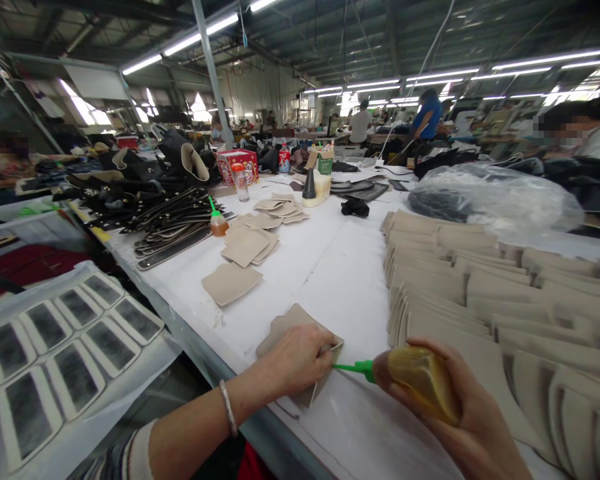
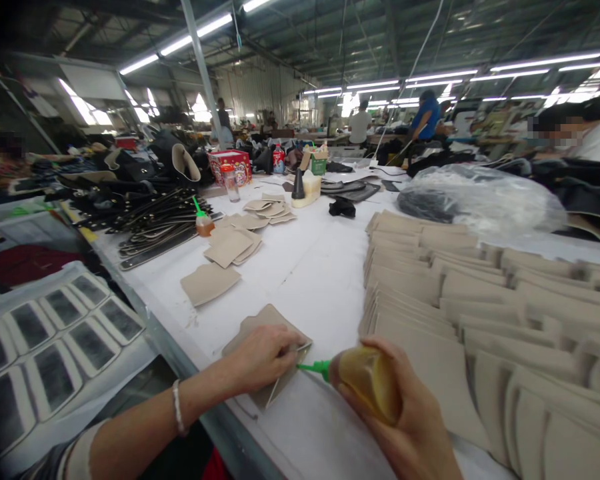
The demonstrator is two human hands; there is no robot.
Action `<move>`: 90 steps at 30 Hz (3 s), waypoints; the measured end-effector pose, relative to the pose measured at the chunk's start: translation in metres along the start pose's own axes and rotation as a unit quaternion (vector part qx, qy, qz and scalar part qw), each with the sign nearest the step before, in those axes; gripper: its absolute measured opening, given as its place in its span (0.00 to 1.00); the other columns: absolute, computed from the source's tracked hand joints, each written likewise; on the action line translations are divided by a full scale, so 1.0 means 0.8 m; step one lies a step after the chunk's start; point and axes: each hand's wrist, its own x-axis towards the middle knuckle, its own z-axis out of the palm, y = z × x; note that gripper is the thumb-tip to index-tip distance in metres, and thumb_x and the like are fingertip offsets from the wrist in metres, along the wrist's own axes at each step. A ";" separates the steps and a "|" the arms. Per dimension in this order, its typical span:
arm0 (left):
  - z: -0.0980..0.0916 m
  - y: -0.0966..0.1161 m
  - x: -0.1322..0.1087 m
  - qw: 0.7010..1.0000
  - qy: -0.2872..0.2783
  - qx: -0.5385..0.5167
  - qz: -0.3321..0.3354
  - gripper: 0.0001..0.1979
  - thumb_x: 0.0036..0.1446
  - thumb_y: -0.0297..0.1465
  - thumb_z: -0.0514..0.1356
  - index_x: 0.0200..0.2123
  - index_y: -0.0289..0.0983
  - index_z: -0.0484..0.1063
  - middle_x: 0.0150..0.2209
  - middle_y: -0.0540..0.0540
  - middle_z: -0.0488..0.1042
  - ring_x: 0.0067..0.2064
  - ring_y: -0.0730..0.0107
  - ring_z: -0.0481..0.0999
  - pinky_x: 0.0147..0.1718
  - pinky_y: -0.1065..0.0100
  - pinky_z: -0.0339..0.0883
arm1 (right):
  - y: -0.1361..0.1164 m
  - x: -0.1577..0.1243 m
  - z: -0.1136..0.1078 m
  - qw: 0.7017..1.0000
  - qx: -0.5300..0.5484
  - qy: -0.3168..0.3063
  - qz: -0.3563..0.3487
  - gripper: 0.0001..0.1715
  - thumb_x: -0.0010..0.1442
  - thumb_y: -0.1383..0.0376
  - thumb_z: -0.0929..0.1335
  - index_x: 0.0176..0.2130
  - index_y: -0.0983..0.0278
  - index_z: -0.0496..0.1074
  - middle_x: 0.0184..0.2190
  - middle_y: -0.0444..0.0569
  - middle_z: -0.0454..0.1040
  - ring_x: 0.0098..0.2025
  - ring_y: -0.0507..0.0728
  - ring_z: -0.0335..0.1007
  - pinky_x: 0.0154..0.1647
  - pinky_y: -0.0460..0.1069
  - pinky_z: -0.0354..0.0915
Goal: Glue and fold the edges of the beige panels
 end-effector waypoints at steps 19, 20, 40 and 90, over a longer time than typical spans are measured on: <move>-0.001 -0.003 -0.005 1.000 0.016 -0.021 0.007 0.19 0.59 0.25 0.49 0.50 0.42 0.70 0.39 0.48 0.74 0.41 0.65 0.73 0.42 0.68 0.64 | -0.021 -0.024 0.015 0.994 0.068 0.029 0.076 0.27 0.51 0.51 0.71 0.49 0.56 0.64 0.39 0.42 0.71 0.37 0.58 0.70 0.38 0.48 0.64; -0.001 -0.003 -0.006 1.000 0.017 -0.020 0.006 0.19 0.59 0.25 0.50 0.50 0.42 0.70 0.39 0.48 0.74 0.41 0.65 0.73 0.42 0.68 0.64 | -0.021 -0.026 0.016 0.993 0.076 0.021 0.084 0.28 0.51 0.51 0.71 0.49 0.56 0.64 0.39 0.42 0.71 0.37 0.57 0.70 0.38 0.48 0.64; 0.000 -0.004 -0.007 1.000 0.007 -0.011 -0.009 0.16 0.61 0.31 0.54 0.53 0.42 0.68 0.35 0.49 0.70 0.35 0.66 0.71 0.35 0.69 0.61 | -0.016 -0.043 0.021 0.985 0.124 0.003 0.121 0.30 0.50 0.52 0.71 0.50 0.57 0.63 0.39 0.43 0.72 0.37 0.58 0.70 0.40 0.48 0.63; -0.012 -0.025 -0.015 0.982 0.138 -0.026 -0.125 0.16 0.60 0.34 0.52 0.50 0.37 0.69 0.44 0.44 0.69 0.43 0.65 0.71 0.43 0.67 0.62 | 0.044 -0.035 -0.045 0.824 0.491 0.192 0.209 0.18 0.57 0.55 0.68 0.48 0.56 0.73 0.47 0.51 0.75 0.49 0.69 0.71 0.45 0.58 0.73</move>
